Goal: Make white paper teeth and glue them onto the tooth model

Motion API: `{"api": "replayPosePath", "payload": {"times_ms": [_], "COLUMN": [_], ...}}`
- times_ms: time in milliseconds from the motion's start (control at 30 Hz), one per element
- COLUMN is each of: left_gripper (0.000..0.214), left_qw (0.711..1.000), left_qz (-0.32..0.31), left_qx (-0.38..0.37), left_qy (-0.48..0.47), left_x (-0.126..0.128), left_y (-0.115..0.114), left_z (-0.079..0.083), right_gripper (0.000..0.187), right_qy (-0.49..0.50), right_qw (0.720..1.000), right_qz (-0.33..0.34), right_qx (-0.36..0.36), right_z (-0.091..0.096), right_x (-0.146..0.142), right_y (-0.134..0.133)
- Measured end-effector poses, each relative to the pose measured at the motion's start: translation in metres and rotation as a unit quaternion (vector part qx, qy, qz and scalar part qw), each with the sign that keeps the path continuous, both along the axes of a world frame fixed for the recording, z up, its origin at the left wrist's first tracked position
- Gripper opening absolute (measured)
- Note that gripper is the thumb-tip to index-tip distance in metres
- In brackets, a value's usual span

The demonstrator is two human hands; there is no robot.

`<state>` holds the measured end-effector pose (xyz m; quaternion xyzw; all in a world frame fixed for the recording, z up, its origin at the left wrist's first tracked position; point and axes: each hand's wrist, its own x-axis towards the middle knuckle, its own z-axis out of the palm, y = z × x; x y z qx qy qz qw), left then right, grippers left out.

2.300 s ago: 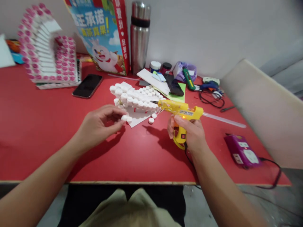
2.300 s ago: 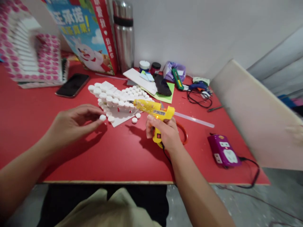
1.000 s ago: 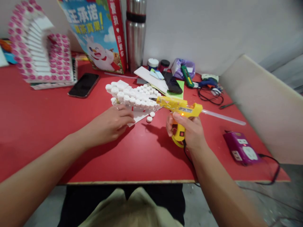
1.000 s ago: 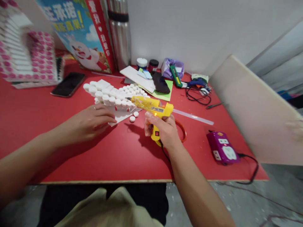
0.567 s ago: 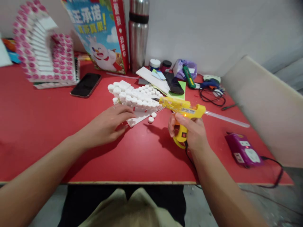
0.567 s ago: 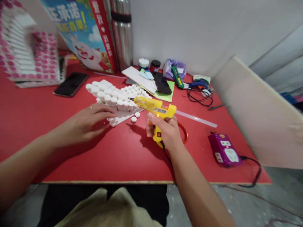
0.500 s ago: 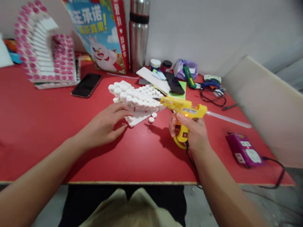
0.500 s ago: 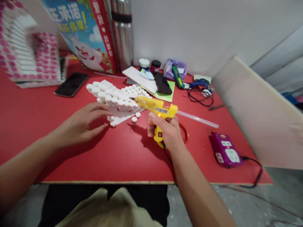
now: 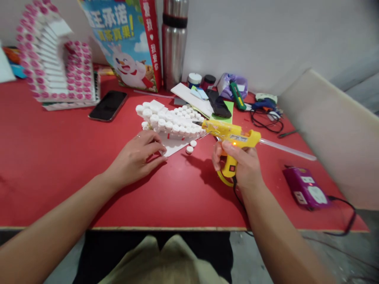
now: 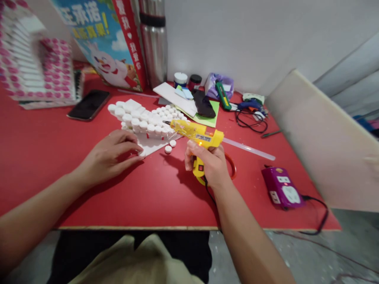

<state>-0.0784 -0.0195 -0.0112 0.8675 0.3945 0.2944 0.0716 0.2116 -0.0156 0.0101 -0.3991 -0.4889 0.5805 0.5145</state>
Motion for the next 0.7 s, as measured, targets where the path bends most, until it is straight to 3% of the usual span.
{"api": "replayPosePath", "payload": {"times_ms": [533,700], "left_gripper": [0.016,0.023], "left_qw": [1.0,0.998], "left_qz": [-0.005,0.016], "left_qx": [-0.006,-0.008], "left_qy": [-0.003,-0.063], "left_x": [-0.0003,-0.0054], "left_y": [0.0027,-0.0033], "left_z": [-0.0004,0.0039], "right_gripper": [0.028,0.028], "right_qy": [-0.001,-0.006], "right_qw": [1.0,1.0], "right_qz": [-0.006,-0.005], "right_qx": [-0.006,-0.002], "right_z": [0.0042,0.0043], "right_x": [-0.0024,-0.0022], "right_y": [-0.0026,-0.0022]}}
